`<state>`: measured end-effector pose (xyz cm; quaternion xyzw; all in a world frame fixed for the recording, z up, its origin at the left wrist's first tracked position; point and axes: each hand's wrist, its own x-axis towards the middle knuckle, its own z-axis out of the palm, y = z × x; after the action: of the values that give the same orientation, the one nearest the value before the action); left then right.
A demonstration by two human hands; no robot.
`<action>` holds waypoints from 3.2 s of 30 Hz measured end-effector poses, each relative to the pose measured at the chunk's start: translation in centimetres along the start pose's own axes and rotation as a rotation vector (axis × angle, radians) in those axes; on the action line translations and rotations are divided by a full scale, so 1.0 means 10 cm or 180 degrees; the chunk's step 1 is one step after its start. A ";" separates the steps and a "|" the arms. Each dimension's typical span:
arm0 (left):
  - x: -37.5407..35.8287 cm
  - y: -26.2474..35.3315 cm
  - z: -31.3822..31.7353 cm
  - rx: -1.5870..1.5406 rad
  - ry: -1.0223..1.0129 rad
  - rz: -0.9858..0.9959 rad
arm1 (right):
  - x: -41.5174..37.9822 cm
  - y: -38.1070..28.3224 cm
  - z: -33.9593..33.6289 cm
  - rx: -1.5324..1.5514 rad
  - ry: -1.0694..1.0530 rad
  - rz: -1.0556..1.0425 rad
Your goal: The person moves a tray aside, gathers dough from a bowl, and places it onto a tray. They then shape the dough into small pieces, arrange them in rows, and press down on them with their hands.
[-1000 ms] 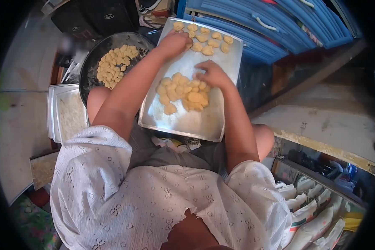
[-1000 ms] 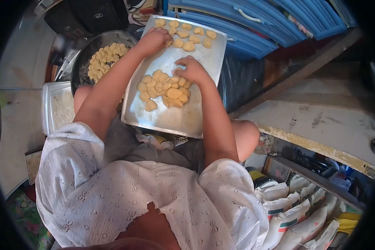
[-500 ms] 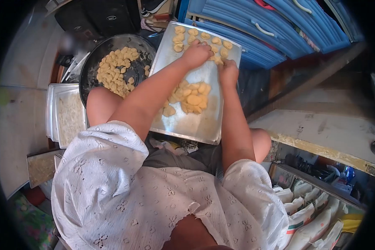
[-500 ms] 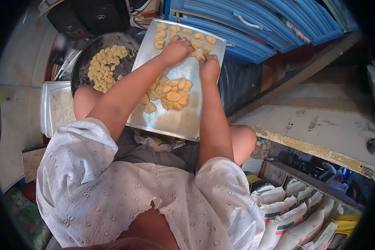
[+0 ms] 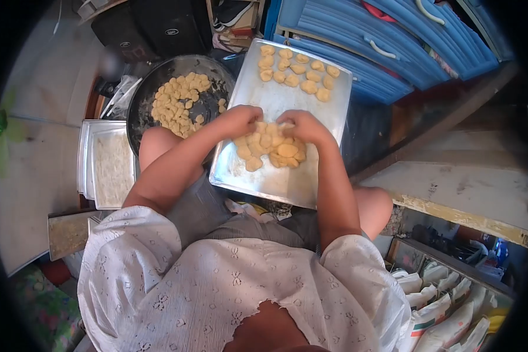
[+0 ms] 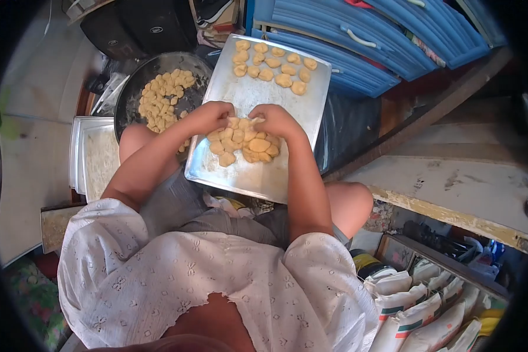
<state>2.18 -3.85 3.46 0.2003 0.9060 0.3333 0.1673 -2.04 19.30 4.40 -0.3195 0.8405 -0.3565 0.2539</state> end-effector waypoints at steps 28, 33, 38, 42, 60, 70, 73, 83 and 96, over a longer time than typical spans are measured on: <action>0.66 -0.22 -0.20 0.0826 0.1586 0.0269 | 0.56 -0.07 0.33 -0.0481 0.2517 -0.0079; 0.64 -0.22 -0.25 0.0760 0.1590 0.0209 | 0.49 -0.16 0.20 -0.1025 0.2107 -0.0193; 0.60 -0.18 -0.26 0.0919 0.1688 0.0039 | 0.13 -0.32 0.30 -0.0694 0.0993 0.0605; 0.55 0.06 -0.23 0.1037 0.1698 -0.0037 | 0.10 -0.17 0.19 0.0258 0.1421 0.0296; 0.65 -0.11 0.01 0.1194 0.1729 0.0616 | -0.16 -0.21 -0.15 -0.0102 0.1107 0.1195; 0.57 -0.13 -0.12 0.1151 0.1794 0.0559 | 0.39 -0.03 -0.29 -0.1293 0.2172 0.0927; 0.56 -0.12 -0.13 0.1163 0.1766 0.0571 | 0.64 0.00 -0.26 -0.1926 0.2113 0.0787; 0.64 -0.20 0.03 0.1470 0.1816 0.1096 | 0.38 0.06 -0.35 -0.0849 0.2374 0.0375; 0.65 0.14 0.14 0.1315 0.0502 0.0982 | -0.19 -0.07 -0.27 0.0010 0.0885 0.1073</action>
<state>-2.46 0.91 2.29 0.3393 0.9238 0.1775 -0.0009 -2.28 21.43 6.96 -0.1218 0.9084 -0.3509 0.1920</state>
